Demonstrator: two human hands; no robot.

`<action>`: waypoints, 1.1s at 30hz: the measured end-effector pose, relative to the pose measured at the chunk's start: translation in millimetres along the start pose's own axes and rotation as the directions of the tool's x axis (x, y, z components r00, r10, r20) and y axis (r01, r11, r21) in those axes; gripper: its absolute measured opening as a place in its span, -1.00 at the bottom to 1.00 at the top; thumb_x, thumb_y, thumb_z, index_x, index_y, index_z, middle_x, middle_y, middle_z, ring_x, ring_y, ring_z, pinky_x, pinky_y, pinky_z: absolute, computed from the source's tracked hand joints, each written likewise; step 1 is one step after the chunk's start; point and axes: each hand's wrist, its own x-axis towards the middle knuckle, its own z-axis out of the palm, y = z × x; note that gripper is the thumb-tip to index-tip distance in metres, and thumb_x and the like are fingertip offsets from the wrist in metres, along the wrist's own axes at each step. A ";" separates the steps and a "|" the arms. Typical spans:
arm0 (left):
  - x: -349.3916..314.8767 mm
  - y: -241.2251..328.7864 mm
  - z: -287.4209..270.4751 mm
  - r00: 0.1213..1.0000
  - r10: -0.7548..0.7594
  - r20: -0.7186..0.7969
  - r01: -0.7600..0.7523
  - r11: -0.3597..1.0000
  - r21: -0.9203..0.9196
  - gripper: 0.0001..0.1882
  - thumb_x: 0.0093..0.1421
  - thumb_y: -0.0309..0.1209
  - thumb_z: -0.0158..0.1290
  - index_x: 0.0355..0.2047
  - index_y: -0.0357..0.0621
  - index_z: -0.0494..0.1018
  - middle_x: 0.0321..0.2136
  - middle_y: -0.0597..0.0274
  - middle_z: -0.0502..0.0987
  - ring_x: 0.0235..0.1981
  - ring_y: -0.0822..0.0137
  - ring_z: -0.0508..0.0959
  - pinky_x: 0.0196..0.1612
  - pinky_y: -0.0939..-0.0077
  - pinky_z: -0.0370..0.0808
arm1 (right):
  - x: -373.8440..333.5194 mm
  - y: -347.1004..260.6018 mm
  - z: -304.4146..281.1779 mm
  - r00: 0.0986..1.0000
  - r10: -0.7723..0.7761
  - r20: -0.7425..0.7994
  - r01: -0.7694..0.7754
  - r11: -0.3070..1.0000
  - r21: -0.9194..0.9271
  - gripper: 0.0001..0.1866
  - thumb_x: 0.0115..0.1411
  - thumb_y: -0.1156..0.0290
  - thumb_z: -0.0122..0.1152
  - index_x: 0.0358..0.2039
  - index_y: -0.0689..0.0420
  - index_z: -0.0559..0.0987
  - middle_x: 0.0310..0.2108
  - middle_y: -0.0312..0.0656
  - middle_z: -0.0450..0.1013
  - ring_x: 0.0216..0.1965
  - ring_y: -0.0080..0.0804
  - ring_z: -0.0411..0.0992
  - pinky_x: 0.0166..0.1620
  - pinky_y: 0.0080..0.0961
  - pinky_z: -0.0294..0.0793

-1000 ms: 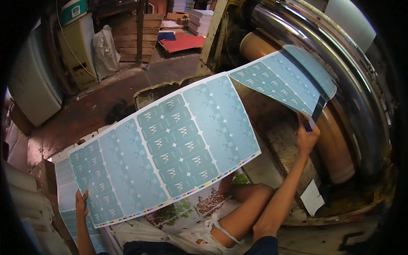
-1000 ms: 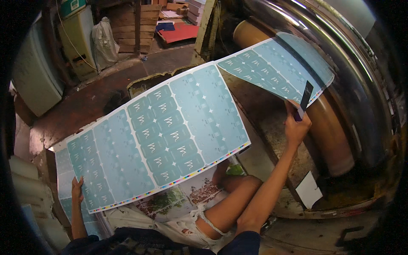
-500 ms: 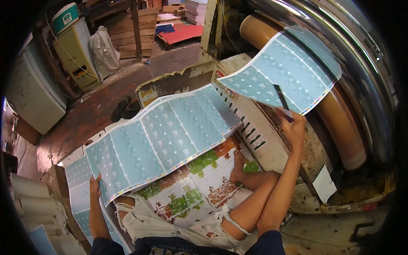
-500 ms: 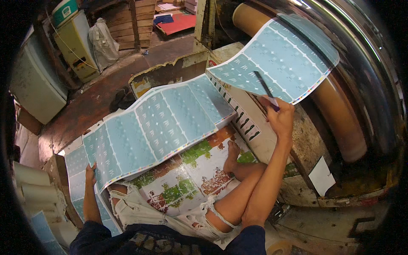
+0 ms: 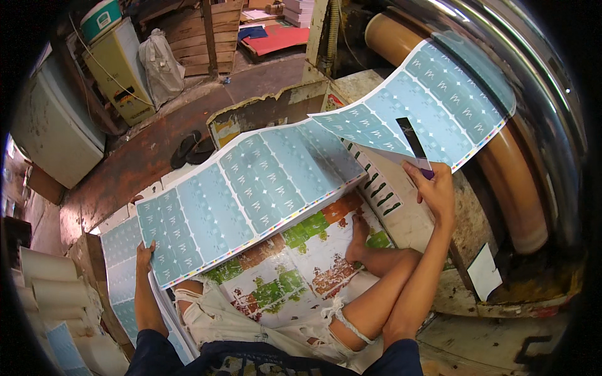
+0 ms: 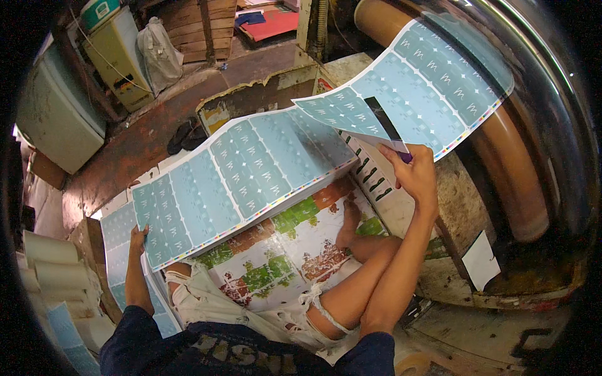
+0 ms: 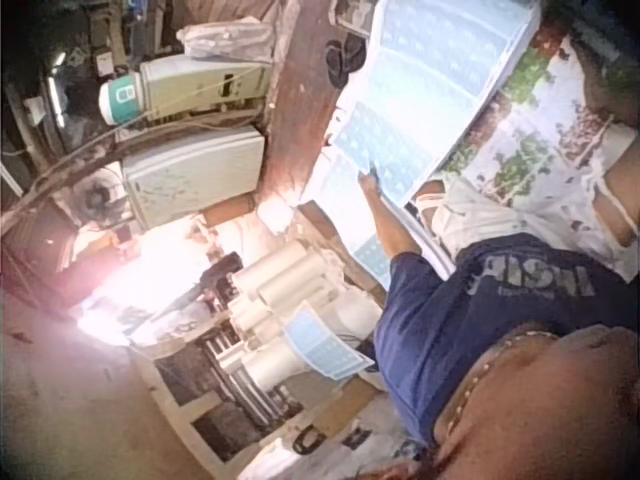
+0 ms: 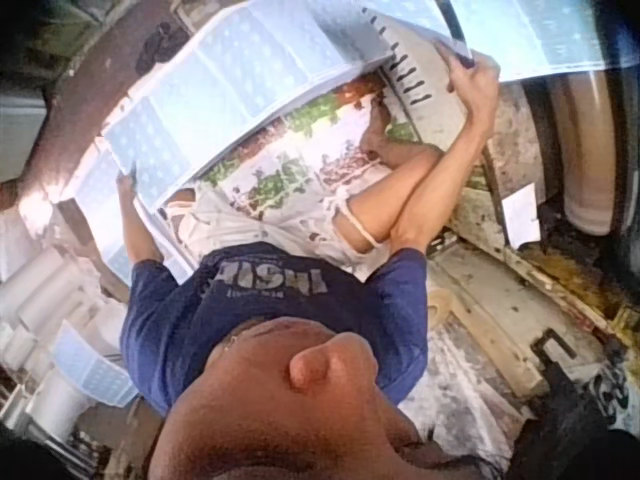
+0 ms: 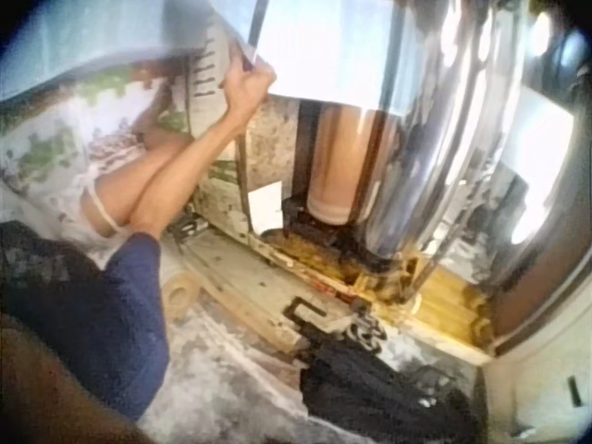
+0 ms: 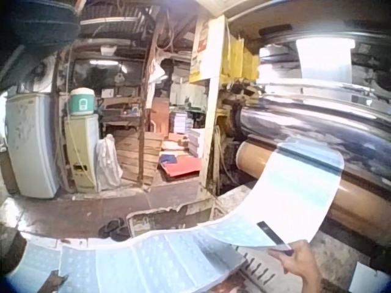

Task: The person cuts a large printed paper sheet along the center line using a cutter while it is positioned on a printing press roller.

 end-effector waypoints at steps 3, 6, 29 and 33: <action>-6.9 -4.6 3.4 1.000 -0.012 0.002 0.012 0.999 -0.046 -0.63 0.23 -0.50 0.12 0.05 -0.25 0.38 -0.20 0.14 0.57 -0.28 0.28 0.59 -0.25 0.33 0.61 | -5.6 -14.1 -1.0 0.998 0.018 0.062 -0.019 1.000 0.015 -0.77 0.14 0.33 0.33 -0.47 0.28 0.68 -0.81 -0.39 0.30 -0.83 -0.66 0.20 -0.76 -0.57 0.19; 11.4 -20.5 3.5 0.998 0.063 -0.012 -0.064 0.989 -0.135 -0.62 0.24 -0.53 0.10 0.06 -0.27 0.36 -0.17 0.14 0.56 -0.23 0.28 0.58 -0.18 0.31 0.59 | -3.8 -18.5 9.7 0.985 -0.006 0.170 -0.014 0.993 0.113 -0.78 0.14 0.34 0.33 -0.45 0.26 0.68 -0.81 -0.43 0.29 -0.83 -0.70 0.18 -0.76 -0.60 0.17; -112.6 72.3 222.9 0.945 0.018 0.326 -0.277 0.574 0.771 0.57 -0.35 -0.14 0.54 0.38 -0.12 -0.47 0.32 -0.49 -0.42 0.36 -0.29 -0.08 0.31 -0.14 0.06 | -25.7 -69.0 49.3 0.662 -0.379 0.646 0.361 0.917 0.167 -0.69 0.04 0.24 0.36 -0.43 0.27 0.63 -0.71 -0.12 0.45 -0.66 -0.33 0.43 -0.53 -0.40 0.41; -191.7 152.3 269.1 0.639 0.172 0.750 0.598 0.503 -0.625 0.00 0.20 0.27 -0.04 0.32 -0.34 0.03 0.12 -0.13 0.35 0.13 -0.03 0.39 0.21 0.08 0.33 | -48.1 -97.2 96.5 0.447 -0.396 0.803 0.463 0.870 0.171 -0.72 0.09 0.26 0.30 -0.42 0.27 0.63 -0.66 0.01 0.45 -0.58 -0.16 0.47 -0.42 -0.31 0.45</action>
